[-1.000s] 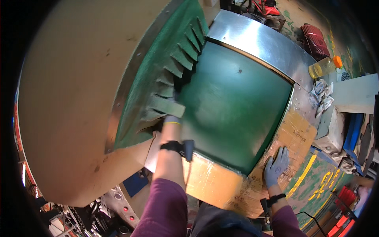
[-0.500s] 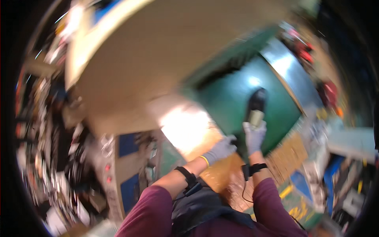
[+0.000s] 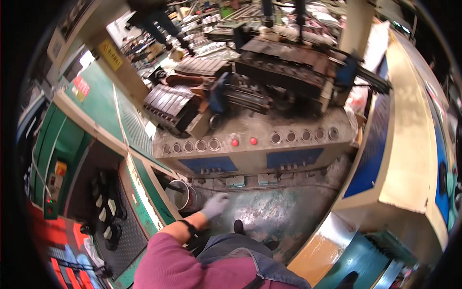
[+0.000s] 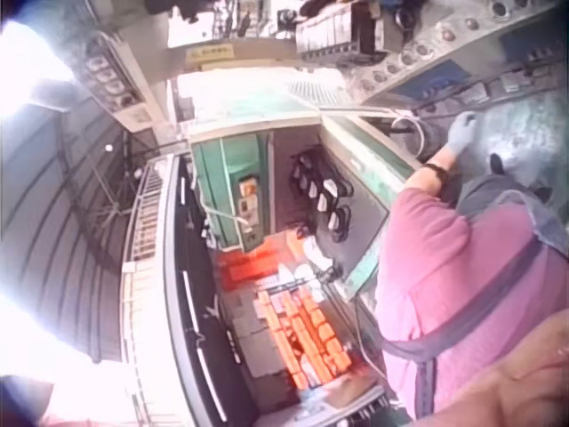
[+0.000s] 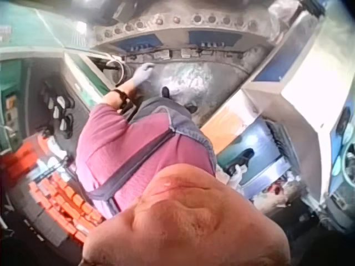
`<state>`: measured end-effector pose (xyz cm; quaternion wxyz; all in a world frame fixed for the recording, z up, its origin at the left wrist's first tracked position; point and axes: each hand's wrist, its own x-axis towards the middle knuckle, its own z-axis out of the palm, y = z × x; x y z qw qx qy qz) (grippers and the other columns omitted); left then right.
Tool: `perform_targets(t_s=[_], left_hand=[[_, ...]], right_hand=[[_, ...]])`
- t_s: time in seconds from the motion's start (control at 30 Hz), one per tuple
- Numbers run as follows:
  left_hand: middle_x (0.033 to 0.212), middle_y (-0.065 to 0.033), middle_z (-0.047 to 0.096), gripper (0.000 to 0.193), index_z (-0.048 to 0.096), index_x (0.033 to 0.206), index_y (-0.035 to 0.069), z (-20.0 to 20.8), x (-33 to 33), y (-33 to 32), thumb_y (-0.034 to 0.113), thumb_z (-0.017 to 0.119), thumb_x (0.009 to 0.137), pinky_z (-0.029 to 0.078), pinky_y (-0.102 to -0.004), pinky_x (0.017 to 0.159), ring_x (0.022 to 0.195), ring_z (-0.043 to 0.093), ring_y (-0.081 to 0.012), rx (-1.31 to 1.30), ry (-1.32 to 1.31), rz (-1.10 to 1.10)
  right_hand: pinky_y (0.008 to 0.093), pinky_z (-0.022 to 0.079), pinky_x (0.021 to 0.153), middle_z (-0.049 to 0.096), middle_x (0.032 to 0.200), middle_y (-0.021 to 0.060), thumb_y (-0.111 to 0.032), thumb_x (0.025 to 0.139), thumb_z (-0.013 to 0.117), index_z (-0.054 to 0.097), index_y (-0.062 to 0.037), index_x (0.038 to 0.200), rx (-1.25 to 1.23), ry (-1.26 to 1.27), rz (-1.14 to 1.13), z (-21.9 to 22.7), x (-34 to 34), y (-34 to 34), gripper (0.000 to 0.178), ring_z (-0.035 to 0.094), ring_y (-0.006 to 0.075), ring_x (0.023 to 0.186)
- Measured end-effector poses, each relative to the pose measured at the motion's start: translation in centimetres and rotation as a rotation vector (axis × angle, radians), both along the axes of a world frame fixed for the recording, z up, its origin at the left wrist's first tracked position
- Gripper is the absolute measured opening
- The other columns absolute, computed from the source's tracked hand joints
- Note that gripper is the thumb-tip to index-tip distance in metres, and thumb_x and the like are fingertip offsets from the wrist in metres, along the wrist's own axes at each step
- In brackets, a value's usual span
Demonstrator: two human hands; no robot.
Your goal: Placing shoe lasts into a lasting machine and then placing them onto a conveyor belt.
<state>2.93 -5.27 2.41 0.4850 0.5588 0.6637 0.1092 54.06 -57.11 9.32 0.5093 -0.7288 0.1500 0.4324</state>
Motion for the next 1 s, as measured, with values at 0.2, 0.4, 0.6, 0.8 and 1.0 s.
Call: perform_targets(t_s=[0.2,0.4,0.6,0.8,1.0], left_hand=[[0.107,-0.0117,0.067,0.024,0.067,0.107,0.01,0.2,-25.2,-1.1,0.007,0.056,0.087,0.048,-0.0397,0.094,0.104,0.061,-0.0313,0.888,0.479,0.56],[0.121,-0.0117,0.063,0.029,0.065,0.113,0.01,0.8,-38.4,1.2,0.008,0.058,0.085,0.04,-0.0394,0.105,0.117,0.056,-0.0297,0.797,0.639,0.855],[0.147,-0.0129,0.045,0.075,0.044,0.142,0.004,-0.1,-41.1,5.0,0.038,0.069,0.08,0.026,-0.0423,0.116,0.139,0.037,-0.0283,0.388,0.994,0.829],[0.146,-0.015,0.046,0.073,0.046,0.14,0.002,0.9,-38.9,7.0,0.032,0.068,0.078,0.025,-0.0454,0.116,0.139,0.037,-0.0287,0.387,1.06,0.811],[0.146,-0.0154,0.045,0.073,0.045,0.139,0.001,1.0,-39.2,6.5,0.027,0.068,0.075,0.025,-0.045,0.116,0.139,0.037,-0.0299,0.401,1.087,0.806]], right_hand=[[0.0231,0.043,0.061,0.064,0.079,-0.0031,-0.015,0.086,0.071,0.07,-0.0064,0.1,0.013,0.199,0.421,7.3,-13.0,13.8,0.016,0.056,0.0081,0.069],[0.0295,0.045,0.085,0.06,0.097,-0.0019,-0.013,0.073,0.075,0.063,-0.0027,0.114,0.318,-0.236,1.042,8.6,-24.3,40.9,0.045,0.056,0.013,0.091],[0.0302,0.044,0.099,0.062,0.123,0.0014,-0.016,0.071,0.085,0.055,-0.0018,0.134,0.766,-0.402,1.365,15.4,-35.8,68.9,0.072,0.056,0.0121,0.111],[0.0308,0.046,0.093,0.067,0.111,0.0105,-0.031,0.068,0.081,0.06,0.0016,0.123,0.854,-0.854,1.583,23.4,-45.5,93.0,0.067,0.062,0.019,0.101],[0.033,0.052,0.078,0.071,0.095,0.0138,-0.029,0.062,0.08,0.068,-0.0016,0.111,0.72,-0.879,1.768,22.8,-53.6,109.3,0.058,0.067,0.0237,0.082]])
